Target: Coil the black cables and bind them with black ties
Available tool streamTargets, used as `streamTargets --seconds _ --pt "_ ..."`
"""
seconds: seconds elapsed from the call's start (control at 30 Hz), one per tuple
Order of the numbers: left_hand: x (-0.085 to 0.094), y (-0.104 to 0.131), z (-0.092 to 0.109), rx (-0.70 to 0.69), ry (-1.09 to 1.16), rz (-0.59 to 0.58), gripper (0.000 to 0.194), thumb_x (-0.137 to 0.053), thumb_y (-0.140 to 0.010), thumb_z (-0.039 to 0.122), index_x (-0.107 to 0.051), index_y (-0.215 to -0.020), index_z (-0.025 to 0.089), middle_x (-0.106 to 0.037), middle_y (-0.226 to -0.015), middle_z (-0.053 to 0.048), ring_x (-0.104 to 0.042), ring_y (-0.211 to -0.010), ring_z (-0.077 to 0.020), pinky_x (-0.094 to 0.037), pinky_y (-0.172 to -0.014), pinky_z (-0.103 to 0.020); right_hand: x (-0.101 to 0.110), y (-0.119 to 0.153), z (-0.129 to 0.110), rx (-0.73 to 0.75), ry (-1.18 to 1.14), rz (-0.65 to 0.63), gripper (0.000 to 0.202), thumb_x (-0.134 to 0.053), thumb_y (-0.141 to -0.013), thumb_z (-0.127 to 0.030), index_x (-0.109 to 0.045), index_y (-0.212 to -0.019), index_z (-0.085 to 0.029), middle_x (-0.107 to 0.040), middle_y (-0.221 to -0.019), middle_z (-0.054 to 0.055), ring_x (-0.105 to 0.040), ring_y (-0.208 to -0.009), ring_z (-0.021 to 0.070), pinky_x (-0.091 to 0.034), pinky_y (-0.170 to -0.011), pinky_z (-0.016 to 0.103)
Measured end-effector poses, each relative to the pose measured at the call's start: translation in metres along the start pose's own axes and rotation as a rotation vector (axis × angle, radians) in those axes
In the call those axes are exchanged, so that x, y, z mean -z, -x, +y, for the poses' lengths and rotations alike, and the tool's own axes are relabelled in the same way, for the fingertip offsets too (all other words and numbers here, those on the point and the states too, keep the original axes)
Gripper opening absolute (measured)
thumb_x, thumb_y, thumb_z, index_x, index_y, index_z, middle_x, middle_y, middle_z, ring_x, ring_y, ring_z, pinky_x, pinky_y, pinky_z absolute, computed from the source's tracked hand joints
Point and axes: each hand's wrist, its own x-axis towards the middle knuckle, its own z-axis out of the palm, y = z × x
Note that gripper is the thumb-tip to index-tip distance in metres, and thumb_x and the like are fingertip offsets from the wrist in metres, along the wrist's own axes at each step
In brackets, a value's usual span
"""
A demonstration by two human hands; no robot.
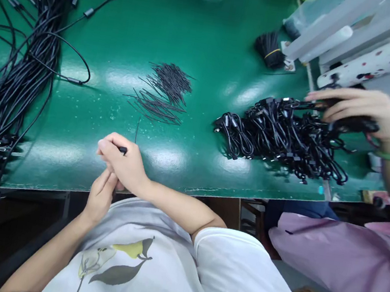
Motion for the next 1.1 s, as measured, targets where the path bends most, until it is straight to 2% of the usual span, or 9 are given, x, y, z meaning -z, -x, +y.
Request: streamTargets --seconds 0.1,0.13,0.2,0.33,0.43,0.7,0.9,1.0,1.1 --pt "0.004 -0.002 -0.001 0.156 0.388 -0.012 0.035 -0.057 -0.09 0.05 -0.056 -0.077 0.017 -0.044 -0.061 0.003 -0.038 -0.056 -0.011 -0.033 -0.055 -0.026 0.028 -0.012 -0.012 0.003 0.195 -0.251 0.027 -0.058 -0.087 -0.047 -0.057 -0.094 -0.021 -0.056 -0.074 -0.003 -0.053 -0.064 0.0093 -0.045 -0.064 0.023" --pt "0.009 -0.004 0.001 0.2 0.477 -0.008 0.034 -0.062 -0.087 0.049 -0.058 -0.079 0.017 -0.044 -0.061 0.003 -0.038 -0.056 -0.0102 -0.033 -0.055 -0.025 0.043 -0.018 -0.017 0.038 0.322 -0.276 0.027 -0.06 -0.086 -0.045 -0.059 -0.096 -0.02 -0.06 -0.083 -0.001 -0.058 -0.074 0.0112 -0.046 -0.071 0.025" --pt "0.021 -0.008 0.005 0.264 0.567 0.016 0.032 -0.072 -0.08 0.045 -0.062 -0.083 0.015 -0.045 -0.063 0.003 -0.039 -0.057 -0.0091 -0.034 -0.055 -0.023 0.079 -0.033 -0.027 0.113 0.64 -0.127 0.024 -0.062 -0.086 -0.041 -0.061 -0.092 -0.018 -0.062 -0.093 0.003 -0.059 -0.085 0.0142 -0.045 -0.08 0.028" --pt "0.035 -0.014 0.009 0.335 0.613 0.008 0.031 -0.079 -0.075 0.039 -0.066 -0.085 0.013 -0.048 -0.065 0.001 -0.041 -0.059 -0.0083 -0.036 -0.056 -0.022 0.141 -0.072 -0.039 0.087 1.233 0.409 0.025 -0.059 -0.09 -0.04 -0.062 -0.09 -0.016 -0.062 -0.09 0.006 -0.055 -0.081 0.0176 -0.042 -0.08 0.033" --pt "0.03 -0.015 0.012 0.355 0.636 -0.011 0.032 -0.081 -0.072 0.04 -0.065 -0.08 0.013 -0.046 -0.063 0.002 -0.038 -0.056 -0.0069 -0.033 -0.051 -0.02 0.159 -0.097 -0.038 -0.025 1.455 0.475 0.025 -0.059 -0.091 -0.038 -0.062 -0.098 -0.014 -0.063 -0.101 0.011 -0.057 -0.087 0.0208 -0.041 -0.079 0.034" --pt "0.031 -0.013 0.015 0.341 0.614 0.055 0.036 -0.081 -0.071 0.041 -0.069 -0.086 0.011 -0.048 -0.061 0.001 -0.041 -0.054 -0.0061 -0.033 -0.05 -0.019 0.155 -0.092 -0.04 0.086 1.662 0.564 0.025 -0.042 -0.098 -0.027 -0.065 -0.1 -0.016 -0.063 -0.108 0.012 -0.059 -0.087 0.0209 -0.042 -0.07 0.031" --pt "0.026 -0.018 0.024 0.296 0.663 -0.03 0.029 -0.077 -0.077 0.037 -0.064 -0.092 0.016 -0.047 -0.06 0.004 -0.038 -0.052 -0.0059 -0.03 -0.049 -0.018 0.155 -0.075 -0.043 0.347 1.459 0.587 0.019 -0.047 -0.096 -0.023 -0.064 -0.099 -0.016 -0.063 -0.11 0.01 -0.06 -0.091 0.0171 -0.045 -0.077 0.029" --pt "0.019 -0.02 0.033 0.259 0.667 -0.066 0.026 -0.075 -0.079 0.036 -0.061 -0.091 0.018 -0.046 -0.059 0.004 -0.038 -0.052 -0.0062 -0.03 -0.049 -0.018 0.132 -0.056 -0.033 0.4 1.167 0.419 0.017 -0.047 -0.096 -0.022 -0.063 -0.099 -0.017 -0.065 -0.086 0.002 -0.06 -0.074 0.0114 -0.045 -0.074 0.024" --pt "0.012 -0.024 0.035 0.215 0.631 -0.111 0.044 -0.074 -0.08 0.038 -0.059 -0.118 0.021 -0.046 -0.059 0.005 -0.037 -0.052 -0.0075 -0.029 -0.05 -0.019 0.091 -0.031 -0.014 0.331 0.938 0.124 0.015 -0.051 -0.095 -0.023 -0.065 -0.091 -0.017 -0.063 -0.071 -0.003 -0.057 -0.061 0.0083 -0.044 -0.066 0.021"
